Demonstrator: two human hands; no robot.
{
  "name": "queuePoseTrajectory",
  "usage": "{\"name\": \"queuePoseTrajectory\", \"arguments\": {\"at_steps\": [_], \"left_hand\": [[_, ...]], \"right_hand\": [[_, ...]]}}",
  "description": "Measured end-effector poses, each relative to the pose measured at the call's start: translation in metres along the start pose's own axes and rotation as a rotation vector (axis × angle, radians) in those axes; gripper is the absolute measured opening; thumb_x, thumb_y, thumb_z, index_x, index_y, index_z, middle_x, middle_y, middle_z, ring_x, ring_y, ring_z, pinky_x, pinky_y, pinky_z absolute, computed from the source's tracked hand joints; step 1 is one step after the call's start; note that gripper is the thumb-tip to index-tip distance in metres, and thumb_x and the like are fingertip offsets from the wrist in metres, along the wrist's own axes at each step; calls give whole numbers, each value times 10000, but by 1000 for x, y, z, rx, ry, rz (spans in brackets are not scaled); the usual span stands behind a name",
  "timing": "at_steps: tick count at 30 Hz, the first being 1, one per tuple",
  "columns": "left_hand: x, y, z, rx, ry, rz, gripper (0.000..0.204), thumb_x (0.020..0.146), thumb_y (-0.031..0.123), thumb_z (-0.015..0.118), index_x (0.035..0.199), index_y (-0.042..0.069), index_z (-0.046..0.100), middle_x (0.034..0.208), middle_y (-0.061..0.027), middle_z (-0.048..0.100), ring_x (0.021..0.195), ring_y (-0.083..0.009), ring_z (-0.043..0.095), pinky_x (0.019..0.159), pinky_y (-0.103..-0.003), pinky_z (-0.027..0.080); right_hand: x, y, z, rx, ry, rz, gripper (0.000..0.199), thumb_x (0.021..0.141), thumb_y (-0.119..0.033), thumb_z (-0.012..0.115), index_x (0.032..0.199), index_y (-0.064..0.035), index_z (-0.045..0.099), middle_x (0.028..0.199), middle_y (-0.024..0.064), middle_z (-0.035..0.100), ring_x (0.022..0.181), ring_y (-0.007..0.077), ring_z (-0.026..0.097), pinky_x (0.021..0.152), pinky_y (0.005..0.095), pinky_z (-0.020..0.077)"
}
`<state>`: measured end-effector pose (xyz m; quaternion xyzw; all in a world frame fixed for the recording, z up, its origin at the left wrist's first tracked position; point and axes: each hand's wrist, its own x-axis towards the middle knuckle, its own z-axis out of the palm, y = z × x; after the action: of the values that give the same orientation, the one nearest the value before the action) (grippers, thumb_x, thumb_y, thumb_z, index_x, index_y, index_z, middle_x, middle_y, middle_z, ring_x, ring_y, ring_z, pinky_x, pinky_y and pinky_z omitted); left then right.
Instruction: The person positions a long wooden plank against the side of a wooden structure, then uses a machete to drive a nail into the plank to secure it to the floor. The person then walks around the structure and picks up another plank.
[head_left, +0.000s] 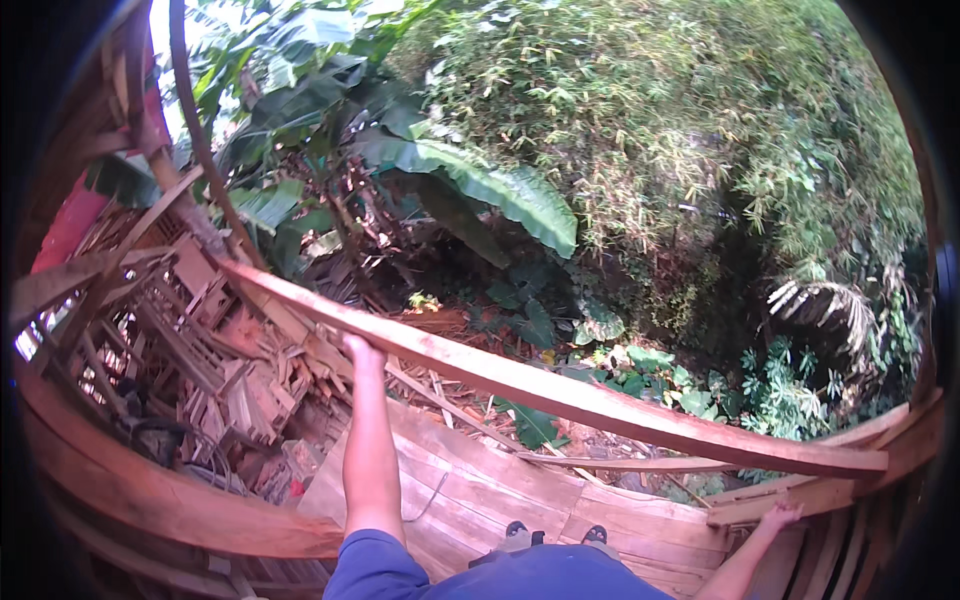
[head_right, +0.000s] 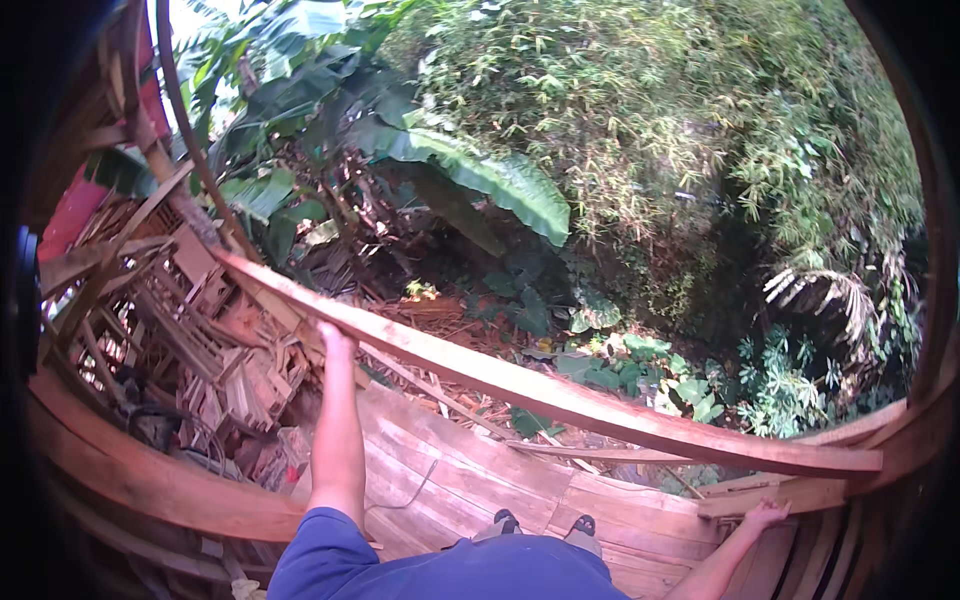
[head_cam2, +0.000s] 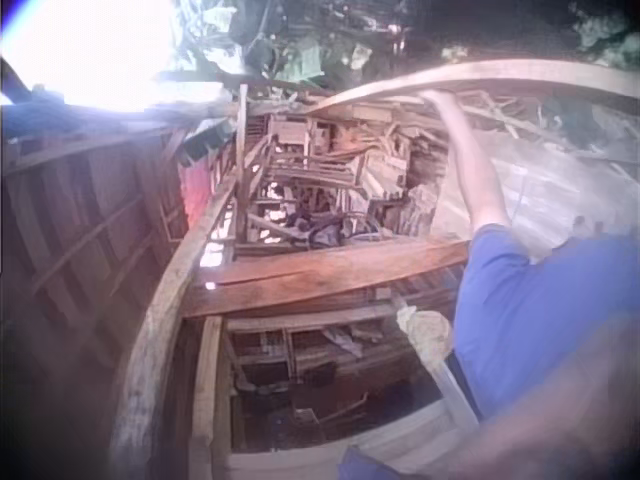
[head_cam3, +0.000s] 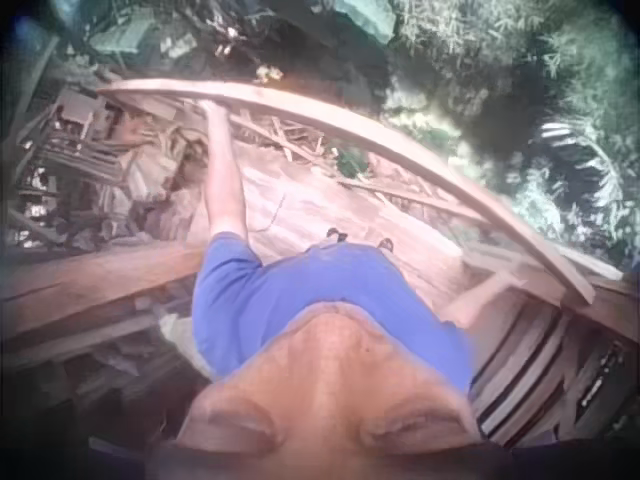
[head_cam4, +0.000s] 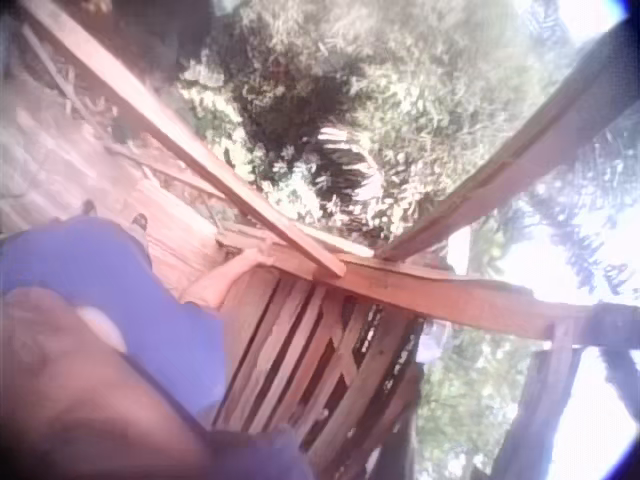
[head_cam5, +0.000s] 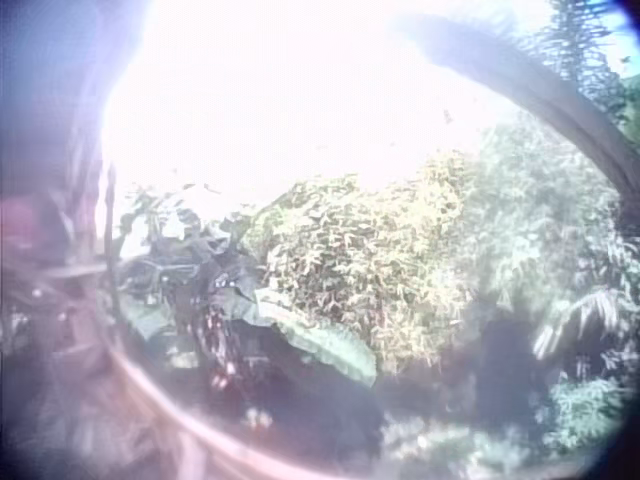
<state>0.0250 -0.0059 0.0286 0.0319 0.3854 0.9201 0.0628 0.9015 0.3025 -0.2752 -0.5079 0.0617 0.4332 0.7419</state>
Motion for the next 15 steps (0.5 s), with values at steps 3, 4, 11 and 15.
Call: {"name": "queuePoseTrajectory", "arguments": {"at_steps": [3,4,11,15], "left_hand": [[-30,-21,20,-125,-12,-83,546,995,503,221,1154,68,511,1073,-92,597,1001,-247,575,920,-415,473],[-41,-21,26,-92,32,-150,566,987,528,190,1138,96,525,1023,-76,615,987,-238,582,922,-415,465],[-58,29,-19,-95,-353,-348,562,993,505,181,1280,87,422,1237,-136,531,1150,-304,517,983,-532,394],[-43,50,-40,-12,-394,-402,422,999,371,362,1265,47,411,1184,-181,537,1075,-365,567,968,-558,424]], "right_hand": [[-77,75,-56,-509,-147,-14,368,901,-353,505,609,-166,381,557,11,359,505,169,399,537,335,404],[-105,107,-75,-682,-266,66,349,895,-340,514,619,-160,400,566,12,379,513,167,412,532,331,406],[-275,227,-150,-1881,-1488,200,216,859,-245,578,691,-116,535,629,22,514,569,147,505,499,302,419],[-295,299,-108,-1754,-1341,402,158,803,-179,629,717,-60,570,550,6,491,422,109,451,355,248,354]]}}
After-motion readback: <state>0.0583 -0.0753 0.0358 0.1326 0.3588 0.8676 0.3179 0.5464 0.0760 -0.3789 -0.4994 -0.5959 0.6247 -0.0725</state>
